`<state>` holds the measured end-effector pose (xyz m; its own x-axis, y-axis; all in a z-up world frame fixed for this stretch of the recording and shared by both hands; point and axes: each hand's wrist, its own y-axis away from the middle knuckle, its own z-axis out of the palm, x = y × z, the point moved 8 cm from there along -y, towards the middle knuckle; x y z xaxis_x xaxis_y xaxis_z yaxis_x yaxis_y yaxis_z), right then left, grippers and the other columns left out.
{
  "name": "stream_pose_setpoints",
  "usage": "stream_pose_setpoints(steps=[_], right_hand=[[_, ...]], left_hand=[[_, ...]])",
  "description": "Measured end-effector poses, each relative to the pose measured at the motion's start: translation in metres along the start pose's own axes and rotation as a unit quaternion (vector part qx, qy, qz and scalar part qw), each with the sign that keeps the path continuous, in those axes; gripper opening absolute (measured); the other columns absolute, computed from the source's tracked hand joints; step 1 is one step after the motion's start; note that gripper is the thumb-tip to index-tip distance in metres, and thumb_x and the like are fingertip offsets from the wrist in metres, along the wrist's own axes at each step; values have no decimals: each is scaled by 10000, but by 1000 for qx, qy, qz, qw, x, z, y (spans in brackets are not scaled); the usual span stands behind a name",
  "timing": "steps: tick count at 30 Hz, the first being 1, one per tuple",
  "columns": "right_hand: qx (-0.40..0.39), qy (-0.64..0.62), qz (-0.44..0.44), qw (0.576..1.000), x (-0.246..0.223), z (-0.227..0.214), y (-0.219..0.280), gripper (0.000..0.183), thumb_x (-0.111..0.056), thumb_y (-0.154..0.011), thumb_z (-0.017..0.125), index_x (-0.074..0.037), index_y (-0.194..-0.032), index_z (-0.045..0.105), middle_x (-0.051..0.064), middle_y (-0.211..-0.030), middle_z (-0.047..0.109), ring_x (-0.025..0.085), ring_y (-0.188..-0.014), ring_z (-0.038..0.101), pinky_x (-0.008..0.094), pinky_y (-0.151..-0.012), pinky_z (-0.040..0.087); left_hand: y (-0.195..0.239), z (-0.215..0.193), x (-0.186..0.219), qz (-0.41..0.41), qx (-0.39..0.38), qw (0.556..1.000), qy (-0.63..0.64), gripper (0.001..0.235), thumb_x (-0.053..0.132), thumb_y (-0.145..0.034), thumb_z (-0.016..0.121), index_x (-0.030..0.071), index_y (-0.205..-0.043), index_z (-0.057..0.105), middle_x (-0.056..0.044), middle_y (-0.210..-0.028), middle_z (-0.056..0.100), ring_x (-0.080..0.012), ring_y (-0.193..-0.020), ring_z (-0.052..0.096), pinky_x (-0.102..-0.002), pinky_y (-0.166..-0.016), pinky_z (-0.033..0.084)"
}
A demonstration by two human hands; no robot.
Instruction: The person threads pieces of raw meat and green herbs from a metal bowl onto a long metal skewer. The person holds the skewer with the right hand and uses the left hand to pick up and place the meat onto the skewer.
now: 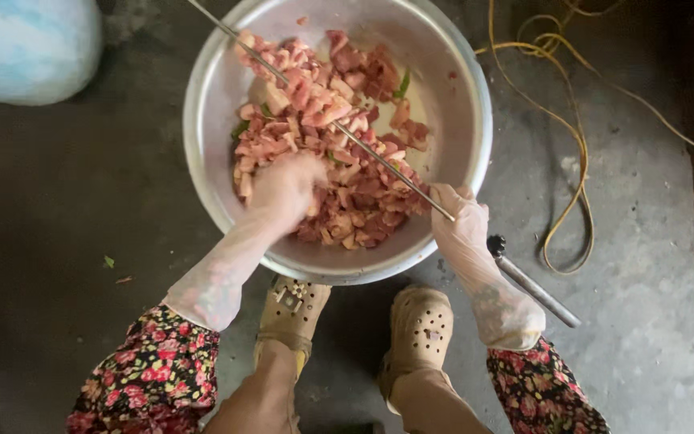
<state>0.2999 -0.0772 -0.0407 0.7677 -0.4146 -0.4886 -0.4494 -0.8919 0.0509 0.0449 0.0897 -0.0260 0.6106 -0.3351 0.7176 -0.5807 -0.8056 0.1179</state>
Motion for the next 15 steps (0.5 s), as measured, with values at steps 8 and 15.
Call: stream_pose_setpoints(steps=[8, 15], right_hand=[[-9, -14, 28, 999, -2, -2, 0, 182, -220, -969, 623, -219, -1103, 747, 101, -874, 687, 321, -776, 657, 456, -805, 437], [-13, 3, 11, 1000, 2, 3, 0, 173, -237, -989, 618, -206, -1116, 731, 113, -860, 701, 342, -842, 678, 487, -790, 442]], left_hand=[[2, 33, -19, -214, -238, 946, -42, 242, 246, -1013, 634, 110, -1187, 734, -108, -1187, 732, -236, -1088, 705, -363, -927, 538], [-24, -23, -59, -262, -39, 835, 483, 322, 89, -904, 690, -47, -1195, 663, -140, -1093, 743, -253, -1020, 753, -299, -852, 615]])
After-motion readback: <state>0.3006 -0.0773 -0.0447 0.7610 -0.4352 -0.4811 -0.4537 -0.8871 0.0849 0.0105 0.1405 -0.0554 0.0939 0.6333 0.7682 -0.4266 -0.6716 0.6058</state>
